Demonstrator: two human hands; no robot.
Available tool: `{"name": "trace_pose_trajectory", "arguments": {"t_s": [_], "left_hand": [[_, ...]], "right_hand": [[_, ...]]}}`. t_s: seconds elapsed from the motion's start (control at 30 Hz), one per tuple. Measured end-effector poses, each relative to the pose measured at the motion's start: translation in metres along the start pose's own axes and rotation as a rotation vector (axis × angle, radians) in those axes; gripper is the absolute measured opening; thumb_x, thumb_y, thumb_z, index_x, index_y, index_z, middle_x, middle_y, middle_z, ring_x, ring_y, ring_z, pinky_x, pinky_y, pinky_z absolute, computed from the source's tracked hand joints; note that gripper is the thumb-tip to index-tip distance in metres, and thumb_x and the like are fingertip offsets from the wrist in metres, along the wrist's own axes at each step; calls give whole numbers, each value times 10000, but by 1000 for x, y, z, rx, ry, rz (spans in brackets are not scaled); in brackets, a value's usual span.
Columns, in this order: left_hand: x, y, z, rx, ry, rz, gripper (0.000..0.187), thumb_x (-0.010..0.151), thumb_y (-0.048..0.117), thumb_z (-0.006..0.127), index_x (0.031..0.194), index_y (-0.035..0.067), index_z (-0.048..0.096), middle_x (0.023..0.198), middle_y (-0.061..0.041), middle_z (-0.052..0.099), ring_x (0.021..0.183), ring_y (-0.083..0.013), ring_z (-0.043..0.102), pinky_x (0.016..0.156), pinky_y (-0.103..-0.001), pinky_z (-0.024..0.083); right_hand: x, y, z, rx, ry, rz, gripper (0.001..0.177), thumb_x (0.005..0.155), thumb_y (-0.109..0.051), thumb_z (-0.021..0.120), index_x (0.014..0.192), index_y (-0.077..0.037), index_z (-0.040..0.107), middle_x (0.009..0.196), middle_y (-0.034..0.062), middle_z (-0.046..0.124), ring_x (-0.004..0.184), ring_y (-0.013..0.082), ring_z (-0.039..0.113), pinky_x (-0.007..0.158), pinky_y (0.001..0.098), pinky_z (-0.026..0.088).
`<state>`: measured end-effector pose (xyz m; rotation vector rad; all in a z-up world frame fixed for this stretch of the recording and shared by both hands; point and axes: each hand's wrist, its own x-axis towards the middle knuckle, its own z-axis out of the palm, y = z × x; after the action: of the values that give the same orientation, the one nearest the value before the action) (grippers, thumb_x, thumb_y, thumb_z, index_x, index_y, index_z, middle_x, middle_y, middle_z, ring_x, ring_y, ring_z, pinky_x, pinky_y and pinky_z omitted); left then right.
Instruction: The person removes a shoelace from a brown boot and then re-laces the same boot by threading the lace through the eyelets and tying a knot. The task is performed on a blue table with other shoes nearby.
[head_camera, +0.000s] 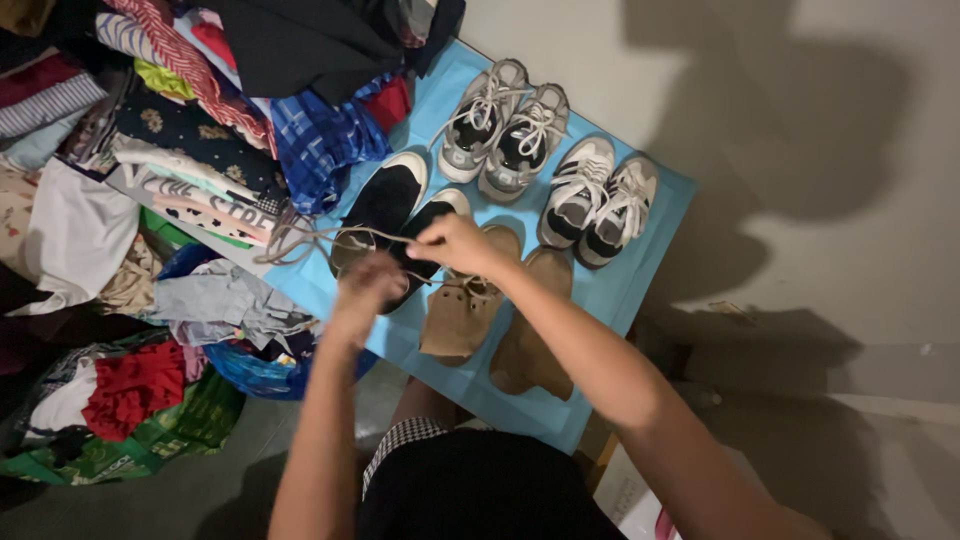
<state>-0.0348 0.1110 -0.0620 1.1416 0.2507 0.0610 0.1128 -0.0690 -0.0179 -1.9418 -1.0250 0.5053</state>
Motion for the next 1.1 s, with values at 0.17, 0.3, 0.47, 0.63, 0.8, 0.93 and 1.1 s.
{"name": "trace_pose_trajectory", "arguments": {"t_s": [0.17,0.3,0.47,0.63,0.8,0.93,1.1], "left_hand": [[2,-35,38,243,-5,-95,257,966,157,721,1160,-8,759,927,-50,691,771,-92,565,690,-249,463],[7,-42,34,102,108,-9,261,1028,175,679,1075,-72,748,924,-62,726,784,-107,614,708,-249,488],[-24,-39,7,-46,231,-66,298,1021,234,627,1118,-15,758,945,-29,737,816,-75,651,730,-216,527],[-51,-39,-22,-37,418,-229,268,1001,235,648,1052,-9,745,918,-62,765,747,-102,667,636,-224,487],[-52,-29,-37,499,265,-465,550,1032,422,534,897,-42,798,748,-132,766,597,-182,700,601,-271,512],[-52,-10,-22,810,136,-405,692,1063,526,483,864,-30,844,715,-175,776,612,-203,711,675,-289,560],[-18,-4,13,113,89,-458,528,1061,484,433,1167,51,717,1014,-80,766,841,-153,716,751,-300,568]], "right_hand": [[16,-31,1,-14,-16,-37,276,917,-263,798,868,7,768,672,126,665,576,149,611,562,320,460],[15,-24,10,252,-13,33,219,903,-247,771,980,-43,776,780,74,746,678,100,697,612,274,539],[10,18,20,124,24,-103,170,949,-210,733,999,-47,735,913,74,781,845,142,736,767,305,581],[-3,27,42,-144,-20,96,295,753,-258,873,927,-60,741,867,126,745,812,246,744,721,355,576],[-2,10,54,-279,-9,137,228,766,-205,836,919,-76,727,893,125,755,852,313,724,702,414,559],[-1,-7,51,-189,71,162,178,831,-187,775,985,-107,735,919,115,757,872,294,738,747,391,584],[-20,-40,31,-260,159,-15,79,852,-169,766,913,-118,774,908,89,749,856,284,724,734,380,564]]}}
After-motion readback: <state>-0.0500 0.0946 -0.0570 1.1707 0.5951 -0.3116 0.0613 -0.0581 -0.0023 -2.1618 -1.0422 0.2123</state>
